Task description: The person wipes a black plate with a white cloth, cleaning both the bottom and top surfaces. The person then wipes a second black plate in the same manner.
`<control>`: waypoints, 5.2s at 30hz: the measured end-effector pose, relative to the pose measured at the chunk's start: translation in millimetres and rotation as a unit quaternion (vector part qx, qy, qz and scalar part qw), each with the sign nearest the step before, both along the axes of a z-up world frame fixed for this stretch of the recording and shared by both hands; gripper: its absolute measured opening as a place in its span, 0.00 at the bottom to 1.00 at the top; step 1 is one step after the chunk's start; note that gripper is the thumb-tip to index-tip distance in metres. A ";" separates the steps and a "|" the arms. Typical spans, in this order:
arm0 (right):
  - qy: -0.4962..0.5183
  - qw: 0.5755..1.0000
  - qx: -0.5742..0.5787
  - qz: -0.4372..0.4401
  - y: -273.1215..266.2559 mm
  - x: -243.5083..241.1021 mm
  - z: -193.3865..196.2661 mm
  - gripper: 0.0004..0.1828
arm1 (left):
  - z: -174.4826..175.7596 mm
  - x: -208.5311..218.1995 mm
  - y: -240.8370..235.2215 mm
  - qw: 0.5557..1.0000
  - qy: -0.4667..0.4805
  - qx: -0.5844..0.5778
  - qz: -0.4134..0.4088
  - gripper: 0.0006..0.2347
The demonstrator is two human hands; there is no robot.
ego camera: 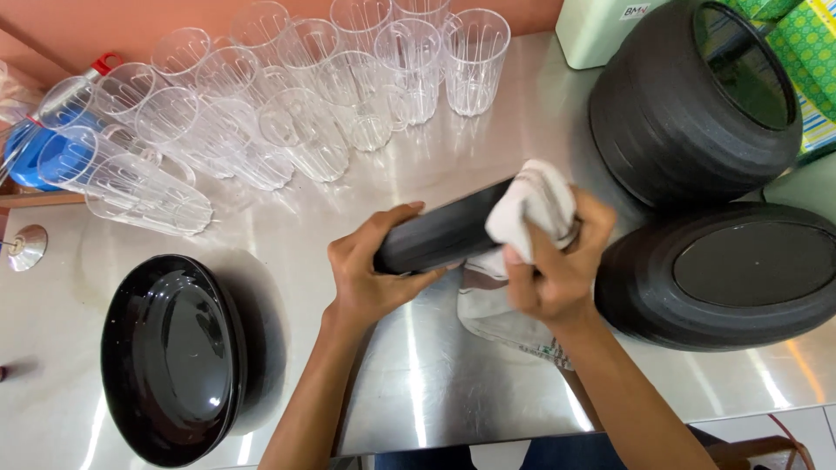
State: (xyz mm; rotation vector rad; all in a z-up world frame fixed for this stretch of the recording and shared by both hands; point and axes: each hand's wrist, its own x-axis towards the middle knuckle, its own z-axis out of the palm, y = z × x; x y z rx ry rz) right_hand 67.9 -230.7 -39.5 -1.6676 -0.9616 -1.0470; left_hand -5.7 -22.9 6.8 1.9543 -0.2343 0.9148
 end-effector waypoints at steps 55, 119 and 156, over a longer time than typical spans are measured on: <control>0.057 0.998 0.014 0.019 15.7 -3.2 15.6 0.10 | -7.8 6.6 16.1 0.959 0.131 -0.230 -0.105 0.32; 0.062 0.993 -0.099 0.025 41.2 -22.3 20.7 0.02 | -28.1 16.4 7.6 0.829 0.149 -0.526 -0.118 0.07; 0.095 0.984 -0.150 0.031 40.0 -21.2 13.2 0.05 | -3.4 20.5 15.1 0.800 0.083 -0.593 -0.024 0.07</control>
